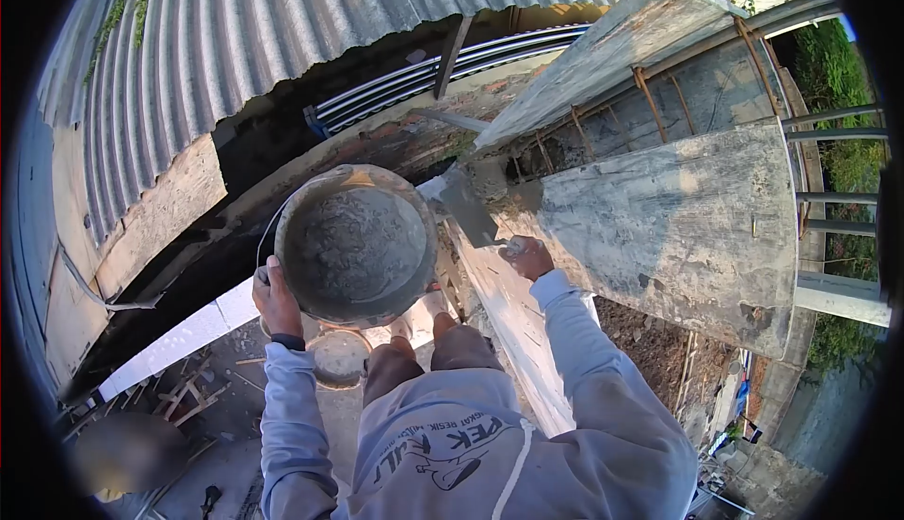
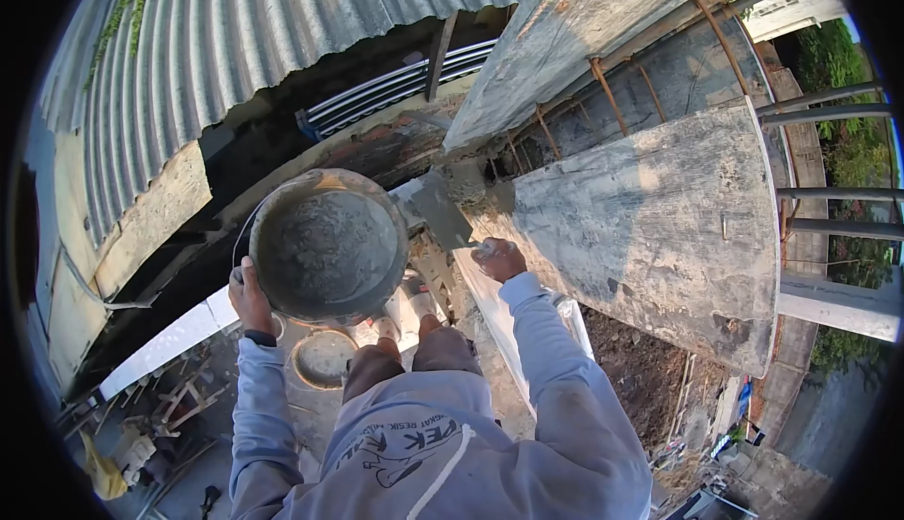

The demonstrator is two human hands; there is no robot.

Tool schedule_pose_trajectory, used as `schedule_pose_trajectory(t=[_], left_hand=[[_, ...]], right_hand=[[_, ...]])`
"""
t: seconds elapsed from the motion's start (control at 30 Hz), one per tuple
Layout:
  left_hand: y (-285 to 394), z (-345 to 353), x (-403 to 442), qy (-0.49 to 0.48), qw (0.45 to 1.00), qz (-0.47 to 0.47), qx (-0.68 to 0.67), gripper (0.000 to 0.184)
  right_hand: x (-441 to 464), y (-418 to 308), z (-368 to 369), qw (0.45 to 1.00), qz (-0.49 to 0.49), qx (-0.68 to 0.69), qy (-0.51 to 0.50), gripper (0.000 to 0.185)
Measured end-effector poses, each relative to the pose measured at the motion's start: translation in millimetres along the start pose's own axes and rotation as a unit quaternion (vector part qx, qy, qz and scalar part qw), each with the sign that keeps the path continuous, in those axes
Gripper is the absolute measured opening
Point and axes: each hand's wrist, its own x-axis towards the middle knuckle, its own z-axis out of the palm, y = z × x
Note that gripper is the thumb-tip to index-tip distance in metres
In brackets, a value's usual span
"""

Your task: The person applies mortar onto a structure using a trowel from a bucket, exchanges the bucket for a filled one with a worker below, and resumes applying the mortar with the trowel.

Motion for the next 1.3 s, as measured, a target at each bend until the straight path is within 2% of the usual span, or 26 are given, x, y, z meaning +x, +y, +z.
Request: schedule_pose_trajectory(t=[0.1, 0.2, 0.23, 0.27, 0.3, 0.33, 0.4, 0.5, 0.6, 0.67, 0.77, 0.87, 0.9, 0.93, 1.03, 1.23, 1.3], left_hand=[[5.4, 1.7, -1.0, -0.003, 1.0, 0.001, 0.013, 0.045], [-2.3, 0.7, 3.0, -0.004, 1.0, 0.002, 0.029, 0.046], [-6.0, 3.3, 3.4, -0.005, 1.0, -0.002, -0.007, 0.047], [-0.1, -1.0, 2.6, -0.042, 0.999, 0.003, 0.006, 0.047], [-0.6, 1.7, 3.1, -0.035, 0.999, 0.01, 0.012, 0.046], [5.5, 5.5, 0.1, -0.012, 0.999, 0.027, 0.042, 0.044], [3.2, 11.1, -2.2, -0.016, 0.999, 0.041, 0.022, 0.044], [12.0, 13.7, -9.5, -0.051, 0.998, 0.031, 0.036, 0.044], [19.9, 18.1, -15.2, -0.07, 0.996, 0.049, 0.03, 0.044], [18.1, 19.9, -21.8, -0.079, 0.995, 0.057, 0.013, 0.044], [5.5, 19.5, -27.4, -0.078, 0.996, 0.044, -0.007, 0.041], [0.1, 8.7, -31.3, -0.071, 0.996, 0.037, -0.041, 0.038], [-3.6, 5.6, -30.2, -0.068, 0.996, 0.027, -0.043, 0.038], [-6.4, 3.6, -29.3, -0.066, 0.997, 0.018, -0.046, 0.038], [-8.8, -4.3, -16.1, -0.053, 0.998, 0.016, -0.031, 0.041], [-13.4, -14.4, -8.3, -0.041, 0.999, -0.009, -0.006, 0.042], [-17.0, -13.8, -7.4, -0.06, 0.997, -0.014, -0.046, 0.042]], right_hand=[[24.8, 8.8, -10.8, 0.999, 0.027, -0.005, 0.021, 0.039], [13.7, 18.4, 2.1, 0.988, 0.073, 0.108, 0.082, 0.036], [9.9, 28.2, 14.3, 0.977, 0.086, 0.162, 0.112, 0.035], [1.1, 23.7, 16.7, 0.978, 0.071, 0.148, 0.13, 0.032], [-36.4, -55.8, -35.8, 0.986, 0.035, 0.117, 0.112, 0.029], [-46.0, -67.7, -42.5, 0.993, 0.012, 0.029, 0.112, 0.025], [-63.9, -107.0, -67.8, 0.986, -0.119, -0.057, 0.102, 0.021], [-58.7, -154.7, -87.3, 0.941, -0.223, -0.229, 0.109, 0.021], [-13.4, -171.2, -68.7, 0.917, -0.263, -0.296, 0.045, 0.024], [11.0, -193.2, -40.4, 0.915, -0.269, -0.3, 0.023, 0.023], [18.8, -215.2, -2.1, 0.927, -0.297, -0.227, 0.044, 0.021], [3.0, -204.9, 11.3, 0.925, -0.299, -0.232, 0.018, 0.022], [0.0, -192.8, 19.7, 0.926, -0.307, -0.219, 0.029, 0.033], [-8.4, -184.8, 22.8, 0.924, -0.317, -0.208, 0.04, 0.035], [-27.4, -180.6, 16.6, 0.924, -0.338, -0.17, 0.063, 0.048], [-54.1, -174.8, -11.2, 0.937, -0.3, -0.164, 0.072, 0.046], [-60.3, -170.3, -25.7, 0.959, -0.251, -0.132, 0.016, 0.043]])
